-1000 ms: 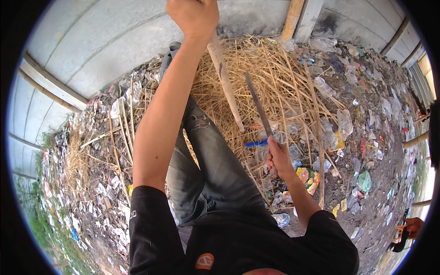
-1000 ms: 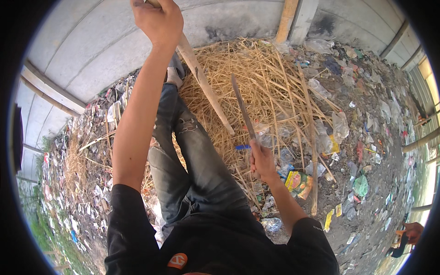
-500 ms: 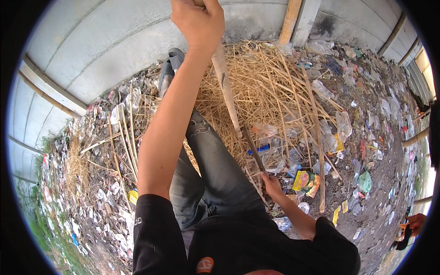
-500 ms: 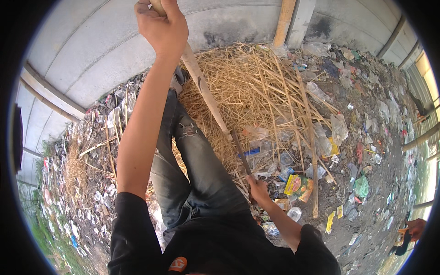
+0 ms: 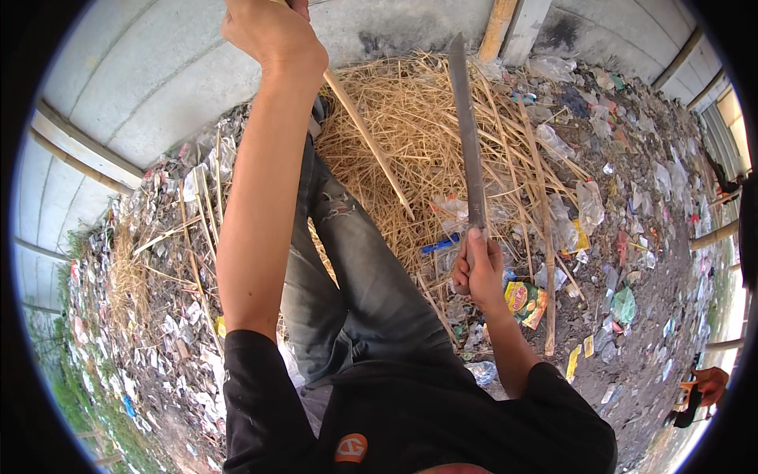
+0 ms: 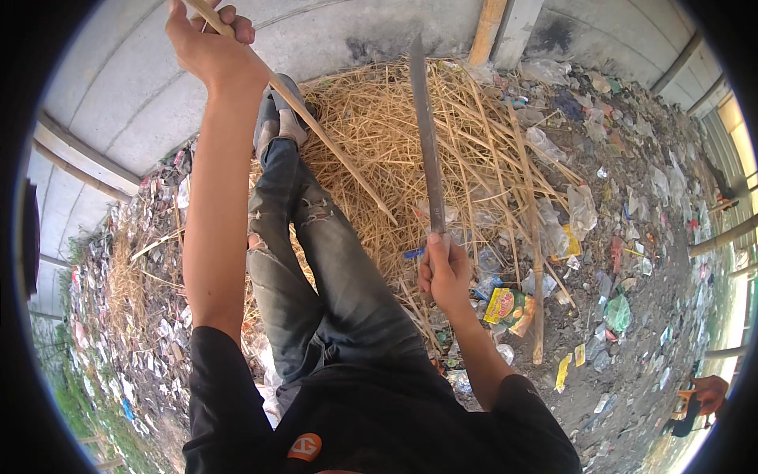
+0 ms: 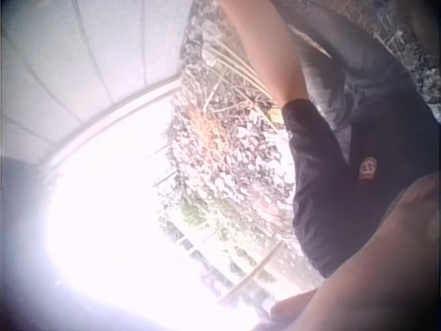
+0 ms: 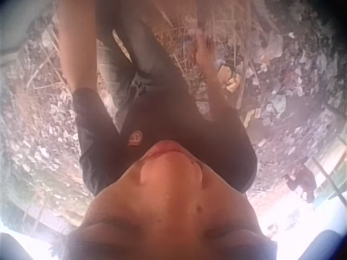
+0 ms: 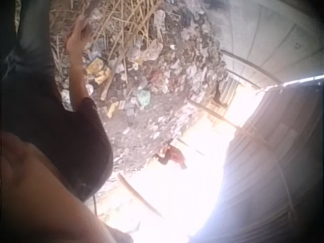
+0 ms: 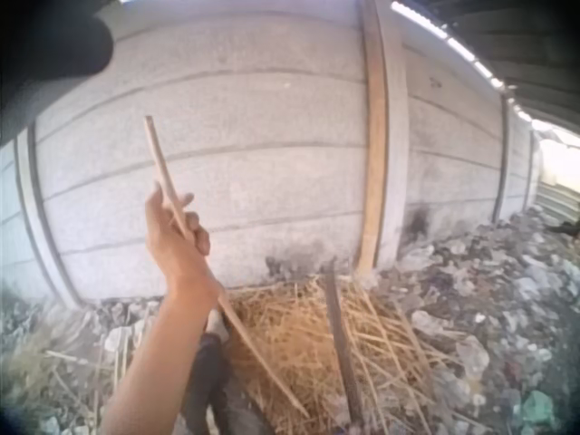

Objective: The person sits on a pile of straw and debris, using a utility knife to split long bamboo poles into thin strips. They hold the bamboo with one hand and carefully slice along its length with the other, separating the material into usable slats.

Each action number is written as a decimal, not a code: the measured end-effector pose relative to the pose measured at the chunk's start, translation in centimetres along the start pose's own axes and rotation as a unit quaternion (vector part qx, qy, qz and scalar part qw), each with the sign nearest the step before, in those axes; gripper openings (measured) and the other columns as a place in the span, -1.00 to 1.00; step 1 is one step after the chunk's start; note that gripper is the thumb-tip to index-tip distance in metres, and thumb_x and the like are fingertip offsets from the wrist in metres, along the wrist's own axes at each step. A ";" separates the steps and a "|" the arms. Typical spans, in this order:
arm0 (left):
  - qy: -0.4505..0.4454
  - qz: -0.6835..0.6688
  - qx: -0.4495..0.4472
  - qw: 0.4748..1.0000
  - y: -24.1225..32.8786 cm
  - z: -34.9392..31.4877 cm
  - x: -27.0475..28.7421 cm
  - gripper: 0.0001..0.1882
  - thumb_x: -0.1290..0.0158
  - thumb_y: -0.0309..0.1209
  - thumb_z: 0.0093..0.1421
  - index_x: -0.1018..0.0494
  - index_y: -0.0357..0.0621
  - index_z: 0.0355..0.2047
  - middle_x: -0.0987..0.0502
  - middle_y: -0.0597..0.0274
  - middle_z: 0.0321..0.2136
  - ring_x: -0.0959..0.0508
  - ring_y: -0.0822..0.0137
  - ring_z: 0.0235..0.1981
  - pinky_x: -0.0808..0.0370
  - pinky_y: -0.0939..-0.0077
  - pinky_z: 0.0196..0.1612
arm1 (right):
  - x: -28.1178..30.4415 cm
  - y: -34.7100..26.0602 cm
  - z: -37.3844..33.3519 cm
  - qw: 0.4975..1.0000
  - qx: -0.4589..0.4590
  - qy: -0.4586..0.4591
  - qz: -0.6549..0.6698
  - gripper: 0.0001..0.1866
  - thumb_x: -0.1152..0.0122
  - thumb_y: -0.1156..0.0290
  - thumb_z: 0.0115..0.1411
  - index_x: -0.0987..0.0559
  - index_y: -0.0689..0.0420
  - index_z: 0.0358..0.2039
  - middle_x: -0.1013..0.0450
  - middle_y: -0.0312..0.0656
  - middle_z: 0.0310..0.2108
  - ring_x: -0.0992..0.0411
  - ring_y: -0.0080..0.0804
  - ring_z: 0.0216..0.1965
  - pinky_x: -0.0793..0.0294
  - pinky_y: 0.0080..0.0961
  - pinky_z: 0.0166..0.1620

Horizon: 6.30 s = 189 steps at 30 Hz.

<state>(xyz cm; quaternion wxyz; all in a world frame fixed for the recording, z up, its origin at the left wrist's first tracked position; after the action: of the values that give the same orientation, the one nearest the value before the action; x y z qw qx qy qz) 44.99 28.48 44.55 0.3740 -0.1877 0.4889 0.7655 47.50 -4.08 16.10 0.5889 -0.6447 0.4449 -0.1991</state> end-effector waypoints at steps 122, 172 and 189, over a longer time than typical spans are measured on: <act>-0.086 0.176 0.009 0.981 -0.9 -1.2 4.0 -0.26 0.31 0.30 0.40 -0.21 -0.19 -0.52 -0.16 0.32 -0.71 -0.16 0.46 -0.74 -0.10 0.51 -0.67 | 4.6 12.9 -2.0 0.997 -0.019 -0.014 -0.080 -0.38 0.07 -0.23 0.40 -0.34 0.09 -0.51 -0.25 -0.32 -0.70 -0.21 -0.55 -0.76 -0.25 -0.53 -0.66; -0.044 0.077 -0.013 0.996 8.3 -2.6 7.4 -0.29 0.47 0.37 0.38 -0.11 0.01 -0.57 0.04 0.44 -0.72 0.08 0.45 -0.69 0.08 0.53 -0.63 | -0.8 5.4 -2.4 0.978 0.007 -0.059 -0.198 -0.47 -0.15 -0.06 0.35 -0.43 0.21 -0.47 -0.32 -0.22 -0.70 -0.33 -0.41 -0.70 -0.29 -0.42 -0.55; -0.172 -0.102 -0.018 0.980 17.8 1.9 10.9 -0.30 0.30 0.42 0.29 -0.13 0.08 -0.63 0.03 0.50 -0.77 0.08 0.52 -0.75 0.02 0.60 -0.73 | 9.7 15.0 2.0 0.938 -0.300 0.044 0.167 -0.34 -0.07 -0.40 0.24 -0.32 -0.01 -0.55 -0.11 -0.48 -0.73 -0.13 -0.60 -0.78 -0.30 -0.43 -0.59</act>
<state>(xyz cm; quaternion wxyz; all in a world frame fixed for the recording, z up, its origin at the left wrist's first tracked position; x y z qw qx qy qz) 24.58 30.12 49.11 0.5252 -0.1089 0.3819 0.7526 49.09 -9.43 -1.02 0.3724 -0.6985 0.6109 0.0169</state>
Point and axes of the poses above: each hand's wrist, its own z-axis towards the middle knuckle, its own x-axis out of the back of the hand, y = z × x, the point moved 5 cm from there along z, towards the middle knuckle
